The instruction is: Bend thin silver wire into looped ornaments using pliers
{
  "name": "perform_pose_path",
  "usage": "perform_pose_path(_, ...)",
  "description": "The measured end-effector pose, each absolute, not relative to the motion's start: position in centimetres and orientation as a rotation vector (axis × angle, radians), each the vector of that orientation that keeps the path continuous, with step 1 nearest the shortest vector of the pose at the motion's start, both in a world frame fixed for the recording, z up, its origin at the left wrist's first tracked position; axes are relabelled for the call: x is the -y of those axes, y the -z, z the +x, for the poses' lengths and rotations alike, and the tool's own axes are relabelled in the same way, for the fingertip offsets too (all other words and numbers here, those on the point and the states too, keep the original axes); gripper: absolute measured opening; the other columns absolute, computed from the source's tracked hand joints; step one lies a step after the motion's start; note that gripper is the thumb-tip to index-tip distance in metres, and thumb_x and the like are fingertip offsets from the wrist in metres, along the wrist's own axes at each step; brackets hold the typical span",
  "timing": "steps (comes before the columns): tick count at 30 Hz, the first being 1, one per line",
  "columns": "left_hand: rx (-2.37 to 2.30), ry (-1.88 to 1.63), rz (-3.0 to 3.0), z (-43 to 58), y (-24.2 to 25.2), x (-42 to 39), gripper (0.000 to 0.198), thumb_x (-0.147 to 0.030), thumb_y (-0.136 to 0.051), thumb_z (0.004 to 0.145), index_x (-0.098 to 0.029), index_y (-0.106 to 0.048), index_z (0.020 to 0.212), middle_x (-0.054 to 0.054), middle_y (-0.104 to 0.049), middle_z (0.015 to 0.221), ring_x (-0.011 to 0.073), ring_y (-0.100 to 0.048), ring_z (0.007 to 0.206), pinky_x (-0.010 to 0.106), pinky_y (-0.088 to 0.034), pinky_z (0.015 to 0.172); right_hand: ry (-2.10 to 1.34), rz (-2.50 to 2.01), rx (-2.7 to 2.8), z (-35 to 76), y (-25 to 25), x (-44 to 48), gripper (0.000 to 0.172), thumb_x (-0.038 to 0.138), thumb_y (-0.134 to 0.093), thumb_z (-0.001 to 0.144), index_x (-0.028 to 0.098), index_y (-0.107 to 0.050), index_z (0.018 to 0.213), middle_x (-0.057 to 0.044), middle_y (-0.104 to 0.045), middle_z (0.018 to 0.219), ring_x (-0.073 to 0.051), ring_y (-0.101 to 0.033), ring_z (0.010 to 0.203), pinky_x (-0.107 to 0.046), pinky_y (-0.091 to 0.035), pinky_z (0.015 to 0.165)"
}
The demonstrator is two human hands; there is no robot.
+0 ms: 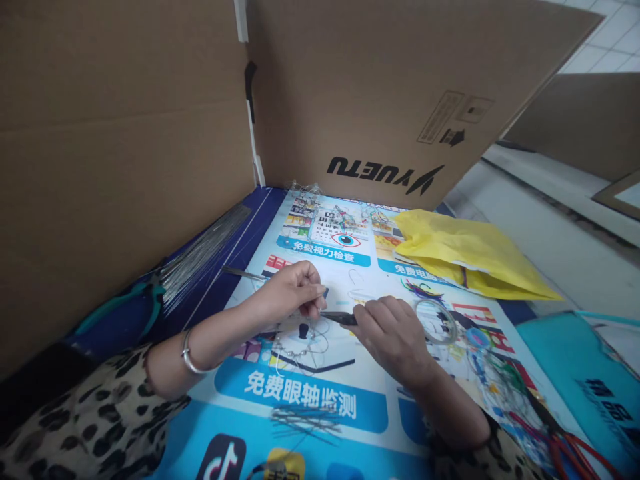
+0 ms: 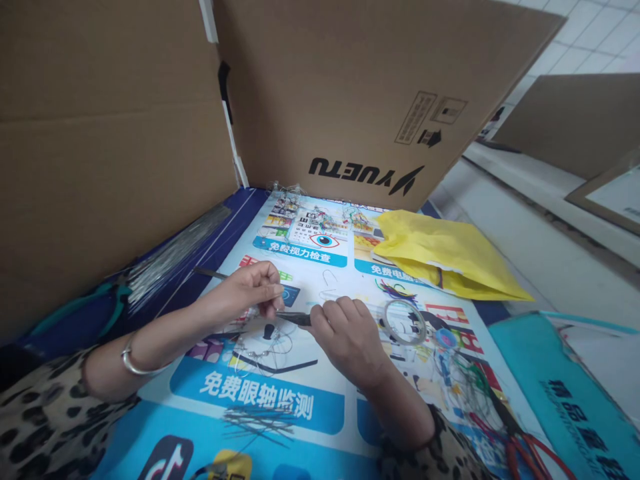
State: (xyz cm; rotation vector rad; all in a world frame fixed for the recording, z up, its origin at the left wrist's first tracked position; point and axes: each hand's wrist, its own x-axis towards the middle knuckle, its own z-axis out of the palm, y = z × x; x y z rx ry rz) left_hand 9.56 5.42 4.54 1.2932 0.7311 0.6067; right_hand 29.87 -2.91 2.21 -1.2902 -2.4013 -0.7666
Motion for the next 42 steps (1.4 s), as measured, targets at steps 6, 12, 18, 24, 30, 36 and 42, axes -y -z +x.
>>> perform_pose_path(6,-0.726,-0.609,1.321,9.6,-4.3,-5.4,0.019,-0.025,-0.057,0.078,-0.017,-0.040,0.075,-0.001,-0.063,0.060,0.0080,-0.056,0.045,0.018,-0.040,0.044,0.786,-1.284,2.415,29.9,-2.1,2.9,0.022,0.037,-0.051,0.087,0.017,-0.059,0.084,-0.003,-0.055,0.070,-0.018,-0.041,0.070,-0.034,-0.025,0.062)
perform_pose_path(12,-0.714,-0.609,1.326,9.6,-4.2,-5.4,0.020,-0.027,-0.057,0.078,-0.018,-0.040,0.075,-0.002,-0.062,0.060,0.0081,-0.055,0.044,0.018,-0.040,0.044,0.776,-1.273,2.426,29.8,-2.2,2.9,0.022,0.036,-0.050,0.088,0.017,-0.059,0.081,-0.003,-0.053,0.068,-0.017,-0.040,0.068,-0.033,-0.025,0.061)
perform_pose_path(18,-0.691,-0.602,1.444,9.4,-4.2,-5.5,0.017,-0.025,-0.055,0.080,-0.018,-0.040,0.074,-0.002,-0.060,0.060,0.0083,-0.054,0.048,0.019,-0.042,0.048,0.730,-1.270,2.453,29.6,-2.5,2.8,0.020,0.034,-0.051,0.087,0.018,-0.056,0.075,-0.002,-0.051,0.066,-0.017,-0.038,0.066,-0.033,-0.025,0.060)
perform_pose_path(24,-0.648,-0.613,1.722,8.9,-4.8,-5.4,0.008,-0.020,-0.050,0.082,-0.018,-0.044,0.076,-0.002,-0.060,0.066,0.0104,-0.056,0.060,0.021,-0.043,0.057,0.567,-1.308,2.473,29.2,-3.1,3.0,0.024,0.036,-0.051,0.088,0.019,-0.053,0.071,-0.002,-0.053,0.066,-0.017,-0.042,0.066,-0.031,-0.028,0.060)
perform_pose_path(30,-0.646,-0.633,2.086,8.5,-5.7,-5.1,0.009,-0.017,-0.047,0.084,-0.018,-0.051,0.076,-0.002,-0.059,0.073,0.0104,-0.055,0.067,0.021,-0.040,0.063,0.339,-1.387,2.458,29.2,-3.4,3.2,0.024,0.036,-0.049,0.088,0.019,-0.054,0.071,-0.002,-0.056,0.068,-0.015,-0.049,0.067,-0.027,-0.032,0.060)
perform_pose_path(36,-0.644,-0.662,2.228,8.3,-5.6,-5.0,0.008,-0.021,-0.050,0.085,-0.019,-0.052,0.078,-0.004,-0.053,0.069,0.0091,-0.048,0.061,0.019,-0.035,0.058,0.131,-1.444,2.440,29.5,-3.5,3.2,0.027,0.039,-0.045,0.090,0.019,-0.054,0.074,-0.002,-0.058,0.071,-0.014,-0.051,0.068,-0.025,-0.034,0.060)
perform_pose_path(42,-0.694,-0.577,2.119,8.4,-6.0,-5.3,0.010,-0.019,-0.047,0.086,-0.018,-0.056,0.080,-0.002,-0.063,0.075,0.0110,-0.058,0.070,0.020,-0.039,0.064,0.240,-1.444,2.435,30.0,-3.2,2.9,0.029,0.040,-0.045,0.090,0.018,-0.055,0.073,-0.002,-0.057,0.070,-0.015,-0.050,0.069,-0.027,-0.033,0.061)
